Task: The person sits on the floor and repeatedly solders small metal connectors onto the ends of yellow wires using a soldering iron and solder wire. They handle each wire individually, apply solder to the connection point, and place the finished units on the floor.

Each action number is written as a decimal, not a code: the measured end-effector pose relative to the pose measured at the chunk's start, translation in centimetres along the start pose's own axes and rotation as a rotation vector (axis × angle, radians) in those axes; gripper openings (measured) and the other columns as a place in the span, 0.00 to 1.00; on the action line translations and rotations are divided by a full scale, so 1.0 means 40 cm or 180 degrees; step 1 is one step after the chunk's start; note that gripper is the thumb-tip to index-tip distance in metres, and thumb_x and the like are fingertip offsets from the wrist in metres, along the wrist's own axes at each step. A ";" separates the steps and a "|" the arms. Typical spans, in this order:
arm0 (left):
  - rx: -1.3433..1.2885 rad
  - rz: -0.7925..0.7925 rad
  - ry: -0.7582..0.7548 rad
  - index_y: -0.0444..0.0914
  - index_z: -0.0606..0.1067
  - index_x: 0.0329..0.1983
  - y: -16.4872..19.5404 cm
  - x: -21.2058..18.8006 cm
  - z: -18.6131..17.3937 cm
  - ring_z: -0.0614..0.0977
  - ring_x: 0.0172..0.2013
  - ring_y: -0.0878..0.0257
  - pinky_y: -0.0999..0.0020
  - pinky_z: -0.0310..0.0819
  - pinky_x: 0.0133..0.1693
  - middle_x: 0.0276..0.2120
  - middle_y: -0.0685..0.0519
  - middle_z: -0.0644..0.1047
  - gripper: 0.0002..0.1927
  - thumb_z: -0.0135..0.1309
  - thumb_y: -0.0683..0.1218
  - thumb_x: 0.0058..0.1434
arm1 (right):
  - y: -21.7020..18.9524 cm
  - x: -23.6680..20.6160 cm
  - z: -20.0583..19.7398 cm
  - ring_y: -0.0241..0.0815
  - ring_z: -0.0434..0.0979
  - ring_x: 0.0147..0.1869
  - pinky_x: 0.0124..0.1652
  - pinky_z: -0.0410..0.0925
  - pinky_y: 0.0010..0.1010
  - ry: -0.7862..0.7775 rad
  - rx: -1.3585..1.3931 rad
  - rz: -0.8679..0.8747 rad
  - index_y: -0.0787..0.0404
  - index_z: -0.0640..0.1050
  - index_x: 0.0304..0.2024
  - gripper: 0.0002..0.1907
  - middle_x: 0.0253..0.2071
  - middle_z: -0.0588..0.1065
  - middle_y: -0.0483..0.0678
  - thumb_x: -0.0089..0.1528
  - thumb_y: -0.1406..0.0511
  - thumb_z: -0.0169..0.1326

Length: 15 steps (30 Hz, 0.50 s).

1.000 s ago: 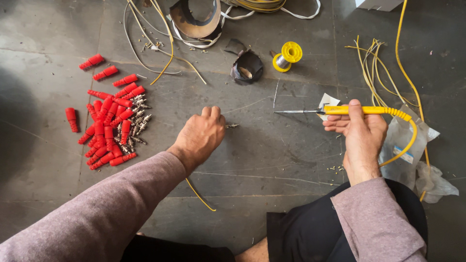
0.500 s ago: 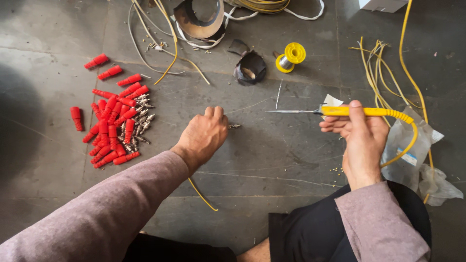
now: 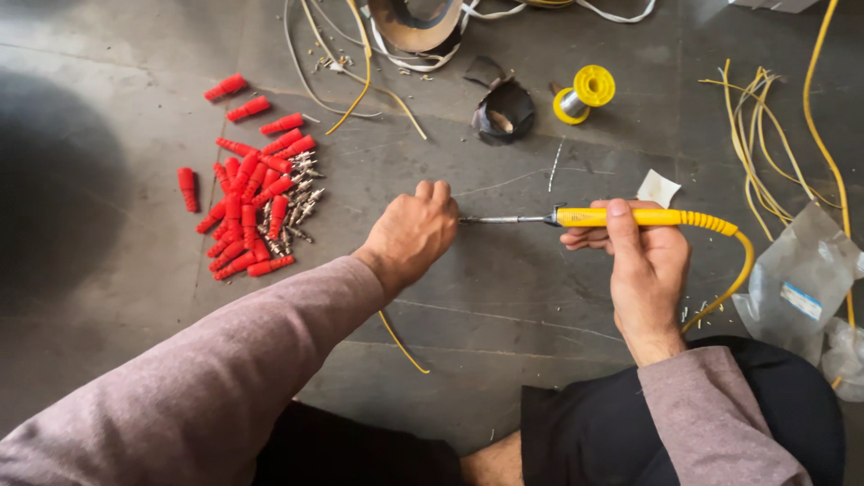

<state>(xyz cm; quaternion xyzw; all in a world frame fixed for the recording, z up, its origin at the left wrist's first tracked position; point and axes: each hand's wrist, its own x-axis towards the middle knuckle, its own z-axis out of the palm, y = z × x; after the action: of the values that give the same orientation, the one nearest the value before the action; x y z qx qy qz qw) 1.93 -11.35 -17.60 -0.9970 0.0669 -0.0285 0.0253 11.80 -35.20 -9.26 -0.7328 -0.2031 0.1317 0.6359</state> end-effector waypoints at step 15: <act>0.0106 0.0039 -0.0008 0.37 0.79 0.37 -0.003 0.001 0.005 0.77 0.41 0.58 0.68 0.77 0.32 0.38 0.50 0.74 0.09 0.56 0.45 0.53 | 0.021 0.003 0.005 0.46 0.84 0.39 0.42 0.79 0.35 -0.0103 -0.0123 -0.0039 0.73 0.74 0.49 0.16 0.40 0.79 0.58 0.75 0.62 0.46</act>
<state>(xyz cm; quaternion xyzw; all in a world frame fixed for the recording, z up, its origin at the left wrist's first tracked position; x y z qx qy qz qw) 2.00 -11.23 -17.80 -0.9961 0.0725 -0.0281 0.0422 11.92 -35.04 -10.10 -0.7415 -0.2204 0.1357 0.6190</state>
